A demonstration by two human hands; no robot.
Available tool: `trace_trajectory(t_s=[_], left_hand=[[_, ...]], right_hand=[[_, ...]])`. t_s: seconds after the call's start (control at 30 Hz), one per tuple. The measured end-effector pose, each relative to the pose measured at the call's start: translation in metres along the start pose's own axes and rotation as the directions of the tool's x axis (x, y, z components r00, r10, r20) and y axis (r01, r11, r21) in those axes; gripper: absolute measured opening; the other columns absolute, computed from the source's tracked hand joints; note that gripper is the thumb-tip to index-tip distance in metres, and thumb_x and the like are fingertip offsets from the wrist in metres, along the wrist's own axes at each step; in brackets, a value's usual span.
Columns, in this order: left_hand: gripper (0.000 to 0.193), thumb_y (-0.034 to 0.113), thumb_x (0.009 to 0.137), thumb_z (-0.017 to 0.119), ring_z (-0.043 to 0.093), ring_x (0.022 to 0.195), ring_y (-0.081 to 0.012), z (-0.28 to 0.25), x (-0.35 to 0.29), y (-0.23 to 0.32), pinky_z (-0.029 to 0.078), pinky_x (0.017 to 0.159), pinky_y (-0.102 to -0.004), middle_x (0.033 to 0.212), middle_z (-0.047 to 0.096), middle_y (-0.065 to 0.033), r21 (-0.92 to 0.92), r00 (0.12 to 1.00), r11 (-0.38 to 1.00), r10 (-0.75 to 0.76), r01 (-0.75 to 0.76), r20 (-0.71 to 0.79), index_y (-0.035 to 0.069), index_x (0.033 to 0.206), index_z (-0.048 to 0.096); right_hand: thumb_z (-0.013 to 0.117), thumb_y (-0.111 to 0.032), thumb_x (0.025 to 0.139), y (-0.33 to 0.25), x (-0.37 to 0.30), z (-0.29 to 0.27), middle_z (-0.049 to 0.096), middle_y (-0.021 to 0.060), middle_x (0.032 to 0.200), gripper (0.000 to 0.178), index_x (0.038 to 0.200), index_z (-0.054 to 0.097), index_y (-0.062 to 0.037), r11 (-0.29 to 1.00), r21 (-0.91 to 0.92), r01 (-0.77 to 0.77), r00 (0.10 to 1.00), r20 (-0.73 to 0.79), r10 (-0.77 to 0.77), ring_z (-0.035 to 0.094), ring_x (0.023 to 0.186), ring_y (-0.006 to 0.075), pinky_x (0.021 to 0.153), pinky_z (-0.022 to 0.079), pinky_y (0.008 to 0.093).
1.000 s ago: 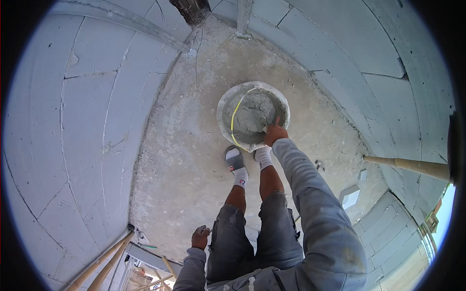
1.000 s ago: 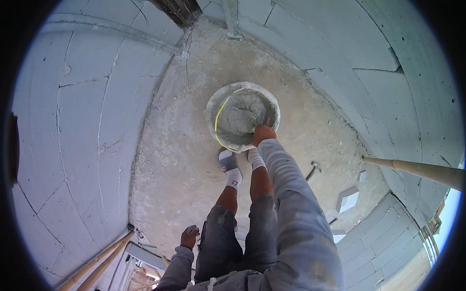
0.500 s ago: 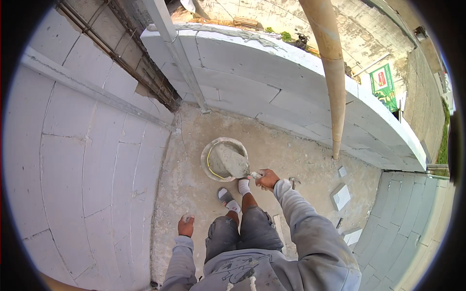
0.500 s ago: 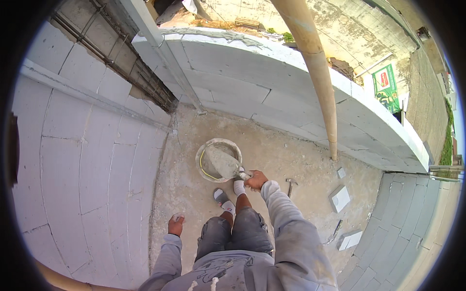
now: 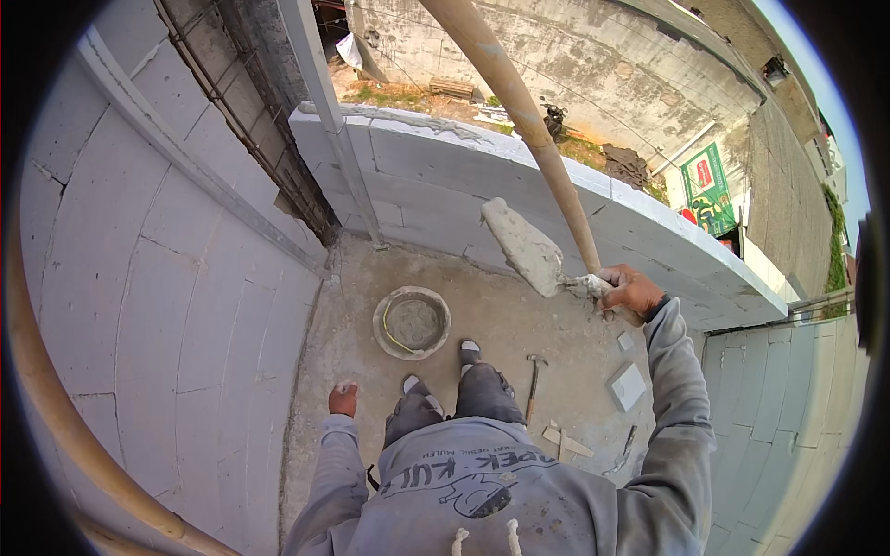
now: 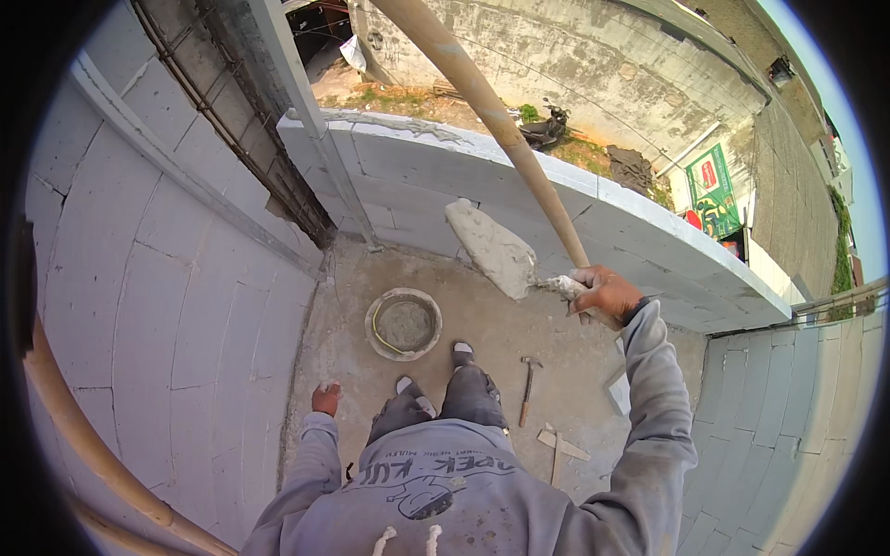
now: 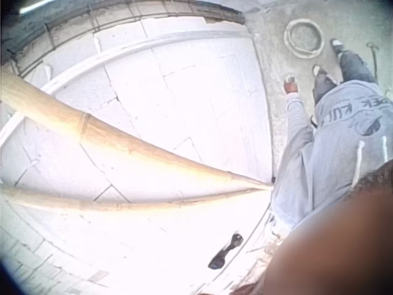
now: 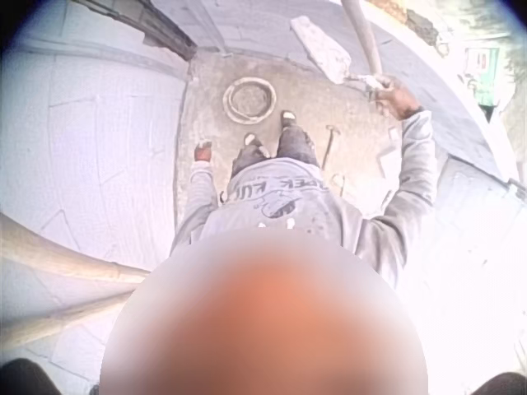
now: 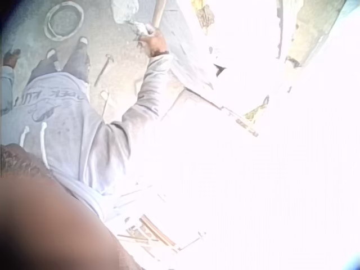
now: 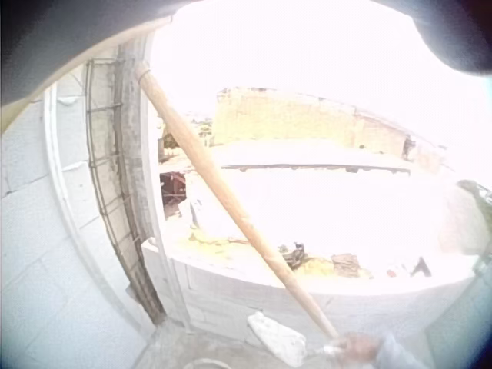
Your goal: The person applies mortar from a bucket to a partially built wall with a trowel, then lays a lightweight concrete block onto the mortar and hammers it into place.
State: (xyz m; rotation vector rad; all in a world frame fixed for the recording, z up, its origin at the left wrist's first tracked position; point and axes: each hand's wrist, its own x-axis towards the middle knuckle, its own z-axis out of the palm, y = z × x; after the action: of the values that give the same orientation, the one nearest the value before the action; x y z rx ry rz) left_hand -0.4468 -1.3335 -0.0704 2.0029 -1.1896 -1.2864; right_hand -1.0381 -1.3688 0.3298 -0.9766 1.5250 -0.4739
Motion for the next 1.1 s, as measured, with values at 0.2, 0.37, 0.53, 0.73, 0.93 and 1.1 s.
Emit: trace_trajectory(t_s=[0.2, 0.37, 0.53, 0.73, 0.93, 1.1], left_hand=[[0.028, 0.021, 0.081, 0.060, 0.062, 0.072, -0.0192, 0.009, -0.033, -0.040, 0.049, 0.065, -0.0325, 0.088, 0.065, -0.0115, -0.097, 0.958, 0.959, -0.274, 0.265, -0.086, -0.003, 0.095, 0.061], [0.026, 0.019, 0.080, 0.060, 0.061, 0.070, -0.0180, 0.023, -0.049, -0.019, 0.050, 0.063, -0.0320, 0.085, 0.064, -0.0106, -0.205, 0.911, 0.898, -0.409, 0.390, -0.056, -0.003, 0.095, 0.061], [0.030, 0.020, 0.080, 0.060, 0.062, 0.073, -0.0198, 0.071, -0.047, 0.053, 0.051, 0.064, -0.0311, 0.088, 0.064, -0.0127, -0.233, 0.937, 0.921, -0.339, 0.313, -0.082, -0.004, 0.098, 0.059], [0.035, 0.018, 0.084, 0.057, 0.062, 0.084, -0.0210, 0.098, -0.030, 0.163, 0.050, 0.073, -0.0302, 0.099, 0.063, -0.0155, -0.260, 0.977, 0.956, -0.174, 0.139, -0.120, -0.005, 0.110, 0.055], [0.037, 0.021, 0.084, 0.057, 0.062, 0.086, -0.0208, 0.105, -0.051, 0.144, 0.049, 0.074, -0.0300, 0.098, 0.064, -0.0151, -0.313, 0.938, 0.934, -0.254, 0.173, -0.237, -0.004, 0.111, 0.055], [0.038, 0.027, 0.080, 0.059, 0.063, 0.083, -0.0212, 0.133, -0.091, 0.079, 0.049, 0.073, -0.0312, 0.093, 0.065, -0.0171, -0.282, 0.832, 0.857, -0.499, 0.431, -0.244, -0.003, 0.103, 0.060]], right_hand=[[0.060, -0.005, 0.061, -0.047, -0.058, -0.106, 0.058, 0.0086, 0.069, 0.025, 0.085, 0.058, 0.0012, 1.000, 0.000, 0.023, 0.987, -0.161, -0.023, 0.055, 0.051, 0.0163, 0.049, 0.046, 0.0278], [0.060, -0.008, 0.061, -0.073, -0.022, -0.182, 0.057, 0.0092, 0.067, 0.027, 0.086, 0.056, 0.0006, 0.993, -0.117, 0.010, 0.946, -0.321, -0.047, 0.053, 0.048, 0.0155, 0.045, 0.043, 0.0266], [0.060, -0.010, 0.065, -0.095, 0.097, -0.200, 0.055, 0.0064, 0.066, 0.027, 0.089, 0.058, 0.0016, 0.915, -0.402, 0.033, 0.934, -0.313, -0.171, 0.051, 0.049, 0.0121, 0.046, 0.042, 0.0265], [0.064, -0.025, 0.072, -0.111, 0.227, -0.152, 0.061, 0.0211, 0.091, 0.030, 0.093, 0.059, -0.0034, 0.392, -0.918, 0.065, 0.920, -0.097, -0.380, 0.057, 0.091, 0.0379, 0.079, 0.044, 0.0464], [0.059, -0.027, 0.077, -0.148, 0.291, -0.116, 0.061, 0.0215, 0.087, 0.030, 0.097, 0.055, -0.0058, 0.202, -0.964, 0.173, 0.850, 0.043, -0.525, 0.059, 0.088, 0.0375, 0.075, 0.046, 0.0466], [0.057, -0.030, 0.078, -0.178, 0.360, -0.103, 0.062, 0.0203, 0.086, 0.029, 0.094, 0.057, -0.0059, 0.367, -0.853, 0.371, 0.828, 0.125, -0.546, 0.060, 0.081, 0.0375, 0.071, 0.048, 0.0446]])
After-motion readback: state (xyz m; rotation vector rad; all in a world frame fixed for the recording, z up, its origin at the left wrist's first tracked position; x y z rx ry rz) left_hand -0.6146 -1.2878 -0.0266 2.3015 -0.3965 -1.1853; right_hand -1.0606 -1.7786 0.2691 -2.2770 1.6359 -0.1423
